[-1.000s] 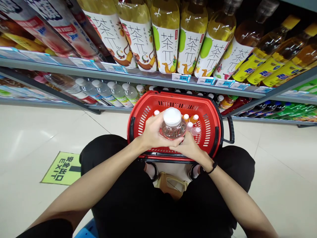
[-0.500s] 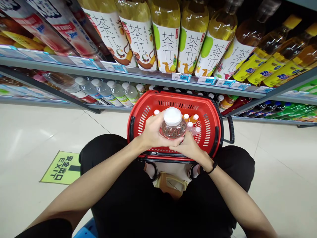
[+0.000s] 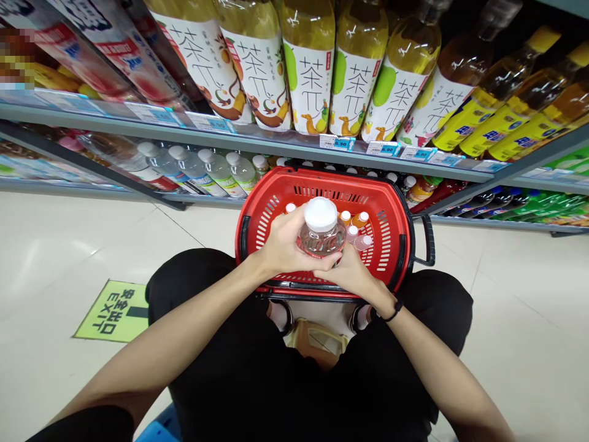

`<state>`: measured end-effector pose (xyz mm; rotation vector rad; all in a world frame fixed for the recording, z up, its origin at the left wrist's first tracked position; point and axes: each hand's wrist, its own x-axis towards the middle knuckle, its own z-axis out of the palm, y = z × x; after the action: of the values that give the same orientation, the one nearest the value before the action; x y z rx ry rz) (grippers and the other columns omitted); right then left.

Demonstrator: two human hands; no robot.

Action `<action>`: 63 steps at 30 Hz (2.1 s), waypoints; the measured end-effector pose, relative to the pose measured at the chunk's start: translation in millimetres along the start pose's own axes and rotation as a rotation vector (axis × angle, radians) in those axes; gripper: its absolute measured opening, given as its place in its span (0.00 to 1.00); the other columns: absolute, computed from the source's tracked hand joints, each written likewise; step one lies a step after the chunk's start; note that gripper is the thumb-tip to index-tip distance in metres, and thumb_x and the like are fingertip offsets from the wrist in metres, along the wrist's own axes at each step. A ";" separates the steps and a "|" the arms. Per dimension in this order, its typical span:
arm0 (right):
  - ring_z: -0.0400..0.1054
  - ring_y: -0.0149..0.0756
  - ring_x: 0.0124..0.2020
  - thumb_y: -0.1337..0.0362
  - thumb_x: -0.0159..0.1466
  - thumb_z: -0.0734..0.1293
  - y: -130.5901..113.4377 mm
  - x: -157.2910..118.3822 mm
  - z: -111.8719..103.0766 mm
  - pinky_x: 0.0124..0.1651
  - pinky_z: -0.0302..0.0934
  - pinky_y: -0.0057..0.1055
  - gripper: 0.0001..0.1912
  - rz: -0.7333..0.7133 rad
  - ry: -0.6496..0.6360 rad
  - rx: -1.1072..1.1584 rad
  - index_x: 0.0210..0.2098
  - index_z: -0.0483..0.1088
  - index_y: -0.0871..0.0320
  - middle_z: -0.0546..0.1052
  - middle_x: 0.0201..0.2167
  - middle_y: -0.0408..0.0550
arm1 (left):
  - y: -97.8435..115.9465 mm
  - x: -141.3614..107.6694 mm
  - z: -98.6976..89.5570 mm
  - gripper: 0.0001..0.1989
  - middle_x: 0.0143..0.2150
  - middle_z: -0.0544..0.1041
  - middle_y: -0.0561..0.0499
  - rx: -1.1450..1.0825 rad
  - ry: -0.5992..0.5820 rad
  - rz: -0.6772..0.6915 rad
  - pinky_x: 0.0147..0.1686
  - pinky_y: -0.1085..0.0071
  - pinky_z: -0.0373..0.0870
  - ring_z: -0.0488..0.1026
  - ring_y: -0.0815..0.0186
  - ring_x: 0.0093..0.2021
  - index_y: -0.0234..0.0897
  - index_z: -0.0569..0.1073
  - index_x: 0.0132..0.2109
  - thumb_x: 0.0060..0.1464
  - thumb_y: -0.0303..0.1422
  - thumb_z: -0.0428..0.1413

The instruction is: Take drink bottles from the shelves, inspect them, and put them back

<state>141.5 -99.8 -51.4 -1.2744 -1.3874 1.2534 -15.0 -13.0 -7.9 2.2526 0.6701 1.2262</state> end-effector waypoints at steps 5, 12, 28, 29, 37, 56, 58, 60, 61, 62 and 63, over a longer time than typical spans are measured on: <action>0.76 0.42 0.41 0.70 0.53 0.75 1.5 0.1 0.4 0.48 0.74 0.38 0.18 0.011 0.013 -0.002 0.44 0.76 0.59 0.82 0.40 0.48 | -0.2 0.6 -1.1 0.27 0.38 0.79 0.48 0.017 -0.021 0.006 0.35 0.62 0.77 0.79 0.58 0.36 0.36 0.68 0.46 0.47 0.50 0.65; 0.76 0.44 0.42 0.68 0.53 0.76 0.5 0.4 -1.1 0.50 0.74 0.41 0.20 -0.025 -0.005 -0.010 0.46 0.75 0.58 0.82 0.42 0.48 | 3.2 2.4 -2.9 0.27 0.36 0.77 0.50 0.039 0.015 0.046 0.28 0.66 0.73 0.76 0.62 0.31 0.37 0.68 0.46 0.47 0.49 0.65; 0.76 0.42 0.41 0.71 0.53 0.74 -1.8 0.4 -0.8 0.47 0.73 0.38 0.19 0.011 -0.012 0.005 0.44 0.76 0.58 0.83 0.41 0.47 | -0.7 -0.8 1.0 0.27 0.37 0.79 0.48 0.030 0.022 0.042 0.32 0.63 0.77 0.80 0.58 0.36 0.37 0.68 0.46 0.48 0.50 0.65; 0.76 0.42 0.41 0.71 0.53 0.75 -1.4 0.6 -0.7 0.48 0.73 0.38 0.19 0.001 -0.009 0.005 0.44 0.76 0.58 0.83 0.41 0.47 | -0.6 -0.7 0.9 0.26 0.37 0.79 0.48 0.026 0.026 0.046 0.32 0.63 0.77 0.80 0.58 0.35 0.37 0.68 0.45 0.48 0.50 0.65; 0.75 0.40 0.40 0.71 0.53 0.73 -0.3 -0.1 1.5 0.48 0.73 0.37 0.18 0.015 -0.012 -0.021 0.44 0.76 0.59 0.82 0.40 0.47 | 0.7 -0.6 0.7 0.27 0.39 0.78 0.49 0.039 0.026 0.021 0.32 0.63 0.76 0.77 0.61 0.34 0.37 0.68 0.46 0.47 0.50 0.65; 0.72 0.38 0.34 0.69 0.53 0.72 -3.9 -0.6 3.1 0.42 0.73 0.36 0.10 0.079 -0.025 -0.029 0.36 0.74 0.57 0.79 0.33 0.44 | 1.8 -0.5 -0.6 0.26 0.38 0.77 0.49 0.026 -0.023 -0.049 0.34 0.64 0.76 0.76 0.62 0.34 0.37 0.68 0.46 0.46 0.47 0.65; 0.72 0.38 0.34 0.69 0.53 0.72 -3.5 -0.6 3.4 0.42 0.73 0.36 0.10 0.079 -0.024 -0.032 0.35 0.73 0.57 0.79 0.32 0.44 | 2.7 -0.1 -1.2 0.26 0.38 0.78 0.49 0.025 -0.028 -0.055 0.34 0.64 0.76 0.76 0.61 0.34 0.37 0.68 0.46 0.46 0.47 0.65; 0.72 0.39 0.35 0.69 0.53 0.72 -3.6 -0.5 3.5 0.42 0.73 0.36 0.10 0.076 -0.024 -0.033 0.36 0.74 0.57 0.79 0.33 0.44 | 3.3 0.2 -1.5 0.26 0.38 0.78 0.49 0.026 -0.023 -0.057 0.34 0.64 0.76 0.76 0.62 0.34 0.37 0.68 0.46 0.46 0.48 0.65; 0.72 0.39 0.36 0.69 0.53 0.72 -3.7 -0.4 3.6 0.43 0.73 0.36 0.11 0.073 -0.023 -0.032 0.37 0.74 0.57 0.80 0.34 0.44 | 3.5 0.3 -1.6 0.26 0.38 0.78 0.49 0.028 -0.021 -0.057 0.34 0.64 0.76 0.76 0.62 0.34 0.37 0.68 0.46 0.46 0.48 0.65; 0.73 0.39 0.37 0.69 0.53 0.72 -4.0 -0.3 3.7 0.44 0.73 0.37 0.11 0.070 -0.023 -0.029 0.38 0.74 0.57 0.80 0.34 0.45 | 3.7 0.3 -1.6 0.26 0.38 0.78 0.49 0.028 -0.019 -0.056 0.34 0.64 0.76 0.76 0.62 0.33 0.37 0.68 0.46 0.46 0.49 0.64; 0.73 0.39 0.37 0.69 0.53 0.72 -4.3 -0.2 3.7 0.45 0.73 0.37 0.12 0.066 -0.021 -0.026 0.38 0.74 0.57 0.80 0.34 0.45 | 3.8 0.3 -1.5 0.26 0.38 0.78 0.49 0.029 -0.018 -0.056 0.34 0.64 0.76 0.76 0.62 0.33 0.37 0.68 0.46 0.47 0.49 0.64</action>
<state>137.3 -100.4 -47.6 -1.3383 -1.3910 1.3007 -15.4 -15.4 -4.7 2.2508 0.7434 1.1749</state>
